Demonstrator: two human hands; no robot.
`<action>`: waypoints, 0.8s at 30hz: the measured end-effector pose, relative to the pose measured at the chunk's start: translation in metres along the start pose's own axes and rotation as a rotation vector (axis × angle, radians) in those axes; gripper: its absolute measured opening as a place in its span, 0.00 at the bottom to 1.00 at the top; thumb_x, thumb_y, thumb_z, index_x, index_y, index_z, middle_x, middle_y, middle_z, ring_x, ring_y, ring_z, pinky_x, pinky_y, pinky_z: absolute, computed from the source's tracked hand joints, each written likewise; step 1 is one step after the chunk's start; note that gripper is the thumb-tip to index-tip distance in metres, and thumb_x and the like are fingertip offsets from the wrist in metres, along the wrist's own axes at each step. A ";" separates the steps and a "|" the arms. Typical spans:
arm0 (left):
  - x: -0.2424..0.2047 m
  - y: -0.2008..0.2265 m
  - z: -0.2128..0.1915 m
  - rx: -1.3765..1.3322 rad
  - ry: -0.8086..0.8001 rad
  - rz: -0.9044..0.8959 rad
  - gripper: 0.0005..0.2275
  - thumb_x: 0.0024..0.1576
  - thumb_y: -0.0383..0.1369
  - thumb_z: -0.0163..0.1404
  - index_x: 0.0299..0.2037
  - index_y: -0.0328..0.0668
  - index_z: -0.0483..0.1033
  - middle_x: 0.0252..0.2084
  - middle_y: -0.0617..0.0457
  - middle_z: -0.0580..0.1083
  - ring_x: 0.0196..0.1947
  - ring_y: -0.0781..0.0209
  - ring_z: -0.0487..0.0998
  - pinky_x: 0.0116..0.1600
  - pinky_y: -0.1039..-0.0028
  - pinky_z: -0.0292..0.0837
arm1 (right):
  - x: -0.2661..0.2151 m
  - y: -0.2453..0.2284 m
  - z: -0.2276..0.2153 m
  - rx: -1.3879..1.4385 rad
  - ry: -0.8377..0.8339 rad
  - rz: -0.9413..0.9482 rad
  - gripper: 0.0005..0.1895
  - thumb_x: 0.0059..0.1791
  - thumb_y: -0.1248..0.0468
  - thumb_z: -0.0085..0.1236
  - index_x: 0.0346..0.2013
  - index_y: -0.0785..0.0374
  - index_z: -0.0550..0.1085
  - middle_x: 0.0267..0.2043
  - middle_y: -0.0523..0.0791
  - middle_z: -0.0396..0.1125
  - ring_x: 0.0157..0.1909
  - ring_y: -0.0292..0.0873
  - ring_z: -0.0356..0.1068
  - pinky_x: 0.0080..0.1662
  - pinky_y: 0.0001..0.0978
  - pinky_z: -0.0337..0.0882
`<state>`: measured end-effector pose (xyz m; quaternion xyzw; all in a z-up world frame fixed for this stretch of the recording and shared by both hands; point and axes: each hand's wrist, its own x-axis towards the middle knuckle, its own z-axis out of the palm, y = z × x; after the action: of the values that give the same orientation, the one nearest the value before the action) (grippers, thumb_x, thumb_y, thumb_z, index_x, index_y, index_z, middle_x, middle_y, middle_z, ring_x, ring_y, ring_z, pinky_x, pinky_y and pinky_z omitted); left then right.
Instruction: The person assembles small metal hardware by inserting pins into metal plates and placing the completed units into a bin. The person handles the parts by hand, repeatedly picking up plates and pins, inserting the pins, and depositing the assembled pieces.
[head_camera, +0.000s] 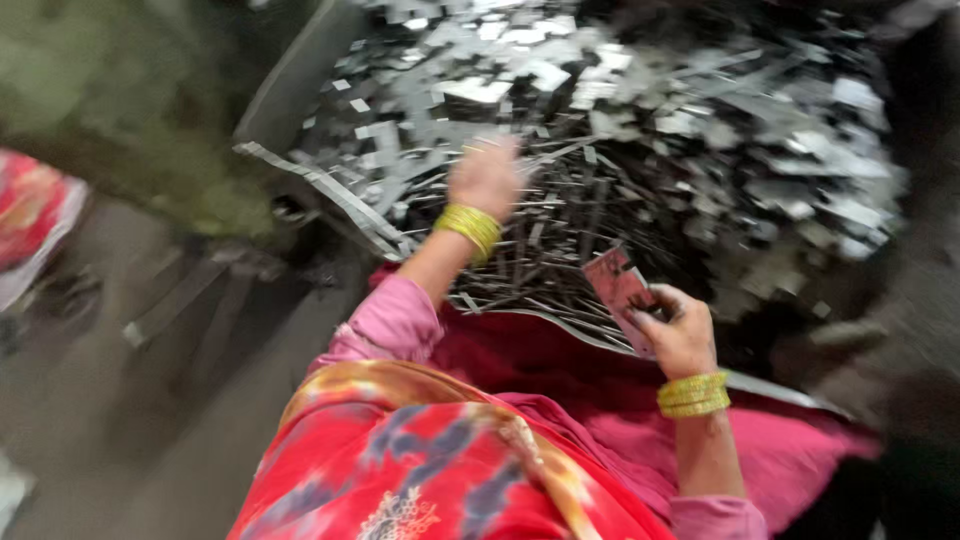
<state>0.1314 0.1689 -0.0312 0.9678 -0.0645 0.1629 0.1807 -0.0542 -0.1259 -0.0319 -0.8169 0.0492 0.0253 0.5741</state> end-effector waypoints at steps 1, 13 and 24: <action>0.019 -0.013 0.014 0.214 -0.101 -0.116 0.06 0.55 0.33 0.50 0.36 0.44 0.80 0.36 0.43 0.79 0.37 0.45 0.81 0.39 0.58 0.78 | -0.001 0.012 -0.009 0.015 0.080 0.012 0.10 0.45 0.71 0.66 0.41 0.70 0.79 0.31 0.41 0.72 0.32 0.31 0.65 0.34 0.25 0.67; 0.007 -0.018 -0.052 -0.076 0.083 0.028 0.09 0.59 0.30 0.58 0.47 0.36 0.82 0.42 0.40 0.76 0.38 0.46 0.78 0.41 0.61 0.75 | 0.034 0.087 -0.246 -0.553 1.155 -0.084 0.29 0.38 0.62 0.83 0.47 0.71 0.78 0.42 0.54 0.72 0.41 0.51 0.71 0.43 0.42 0.71; -0.047 0.076 -0.146 -0.355 0.101 0.233 0.06 0.59 0.28 0.56 0.43 0.36 0.82 0.42 0.45 0.78 0.40 0.48 0.80 0.45 0.64 0.75 | 0.157 0.037 -0.326 -1.072 1.175 0.119 0.26 0.37 0.52 0.78 0.41 0.65 0.81 0.45 0.56 0.73 0.46 0.58 0.71 0.48 0.52 0.69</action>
<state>0.0302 0.1556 0.1066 0.8974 -0.1945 0.2169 0.3314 0.0923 -0.4530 0.0289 -0.8575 0.3684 -0.3587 -0.0190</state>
